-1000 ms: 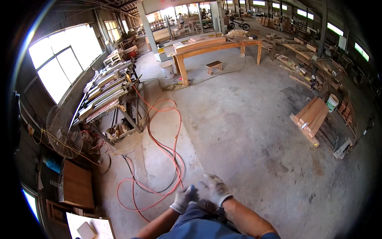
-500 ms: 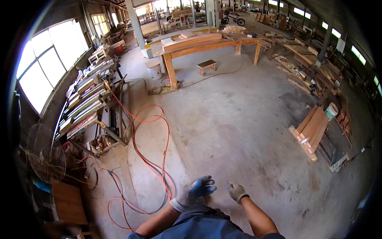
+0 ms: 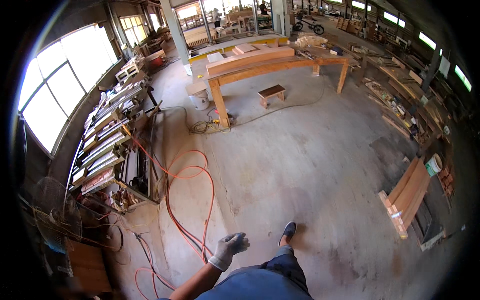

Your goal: The person applies glue to a wooden plank using a brush, then uses a nail gun to fasten a smaller piece to it. They carry the assembled piece to a drying rack and place it there. The person repeats this process with additional planks.

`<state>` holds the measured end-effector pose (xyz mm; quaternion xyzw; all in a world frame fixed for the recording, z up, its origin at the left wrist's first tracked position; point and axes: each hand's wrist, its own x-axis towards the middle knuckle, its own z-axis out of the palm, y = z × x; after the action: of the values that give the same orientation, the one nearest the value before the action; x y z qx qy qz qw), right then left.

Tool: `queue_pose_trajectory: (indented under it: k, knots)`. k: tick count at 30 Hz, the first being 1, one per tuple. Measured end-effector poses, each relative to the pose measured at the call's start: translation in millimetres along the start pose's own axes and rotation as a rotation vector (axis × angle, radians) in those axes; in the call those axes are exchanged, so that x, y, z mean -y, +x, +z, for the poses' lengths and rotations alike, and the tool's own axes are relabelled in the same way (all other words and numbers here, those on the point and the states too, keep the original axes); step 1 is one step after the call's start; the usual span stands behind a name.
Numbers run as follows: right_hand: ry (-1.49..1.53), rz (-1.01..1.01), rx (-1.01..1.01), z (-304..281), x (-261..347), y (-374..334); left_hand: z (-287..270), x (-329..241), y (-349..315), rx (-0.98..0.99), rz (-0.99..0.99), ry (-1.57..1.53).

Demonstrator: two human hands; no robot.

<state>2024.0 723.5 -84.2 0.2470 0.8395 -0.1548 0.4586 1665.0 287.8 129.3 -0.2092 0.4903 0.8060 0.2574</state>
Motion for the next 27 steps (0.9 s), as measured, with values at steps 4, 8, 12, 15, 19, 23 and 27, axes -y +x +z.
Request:
queue_pose_trajectory:
  k: [4, 8, 12, 15, 19, 23, 27]
  knots:
    - [-0.208, -0.127, -0.036, -112, 37, 105, 46, -28, 75, -0.07, 0.051, -0.067]
    - [0.13, -0.13, -0.112, -337, 144, 201, 92, -70, 119, -0.047, 0.097, -0.154]
    - [0.411, -0.22, -0.389, -547, 248, 263, 135, -109, 180, -0.045, 0.12, 0.002]
    - [0.726, -0.385, -0.311, -647, 365, 230, 123, -118, 223, -0.168, 0.125, 0.032]
    - [0.531, -0.491, -0.404, -685, 409, 300, 136, -159, 289, -0.173, 0.09, -0.016]
    - [0.277, -0.448, -0.396, -656, 386, 385, 122, -202, 382, -0.203, 0.118, -0.044]
    - [0.265, -0.145, -0.338, -593, 264, 426, 142, -284, 463, -0.112, 0.112, 0.024]
